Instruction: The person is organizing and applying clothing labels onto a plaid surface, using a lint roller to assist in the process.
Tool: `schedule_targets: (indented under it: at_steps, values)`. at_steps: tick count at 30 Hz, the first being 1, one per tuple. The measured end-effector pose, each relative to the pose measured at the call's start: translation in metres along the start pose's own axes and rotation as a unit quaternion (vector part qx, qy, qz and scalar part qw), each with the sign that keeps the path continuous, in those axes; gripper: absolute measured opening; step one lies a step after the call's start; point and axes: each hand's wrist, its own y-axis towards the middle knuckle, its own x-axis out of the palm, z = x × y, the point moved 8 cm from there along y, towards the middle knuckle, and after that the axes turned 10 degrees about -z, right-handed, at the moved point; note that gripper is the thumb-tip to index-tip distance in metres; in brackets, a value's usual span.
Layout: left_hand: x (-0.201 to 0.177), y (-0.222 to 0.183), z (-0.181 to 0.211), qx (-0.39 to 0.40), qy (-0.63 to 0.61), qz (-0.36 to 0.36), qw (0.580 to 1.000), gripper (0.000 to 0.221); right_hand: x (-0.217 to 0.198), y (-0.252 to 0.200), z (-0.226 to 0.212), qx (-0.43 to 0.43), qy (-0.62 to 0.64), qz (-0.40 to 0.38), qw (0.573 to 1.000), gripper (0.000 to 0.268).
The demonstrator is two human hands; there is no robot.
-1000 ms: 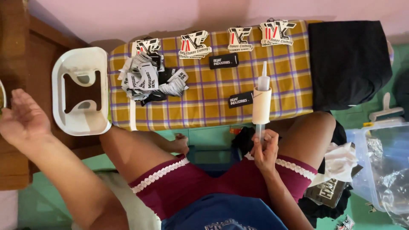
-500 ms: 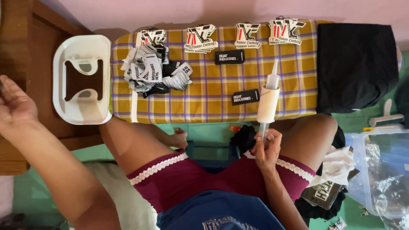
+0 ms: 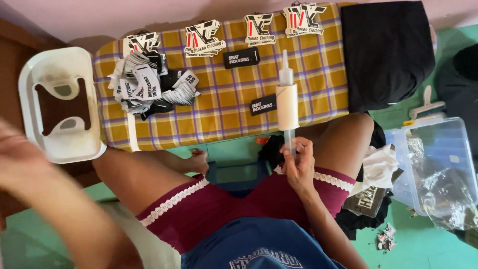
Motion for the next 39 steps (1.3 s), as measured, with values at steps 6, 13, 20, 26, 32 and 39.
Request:
schedule_targets:
  at_steps: [6,13,20,26,32,39]
  values:
    - [0.206,-0.086,-0.133,-0.013,0.120,-0.111,0.986,0.003,0.015,0.006,-0.013,0.088,0.028,-0.038,0.995,0.030]
    - [0.314,-0.119,-0.214,0.181,0.431,-0.468,0.750,0.018,0.010,0.010,-0.021,0.156,-0.035,-0.028,0.987,0.026]
    - [0.312,-0.101,-0.196,0.096,0.362,-0.455,0.808,0.025,-0.020,-0.001,0.003,0.117,0.062,0.051,0.990,0.027]
    - [0.289,-0.096,-0.219,0.152,0.364,-0.383,0.835,0.035,-0.009,0.000,0.000,0.092,0.069,0.048,0.992,0.025]
    - [0.317,-0.110,-0.197,0.199,0.431,-0.462,0.749,0.027,0.016,-0.003,-0.006,0.068,0.091,0.016,0.993,0.030]
    - [0.305,-0.111,-0.219,0.180,0.451,-0.453,0.747,0.028,0.023,-0.009,-0.007,0.051,0.119,0.010,0.991,0.032]
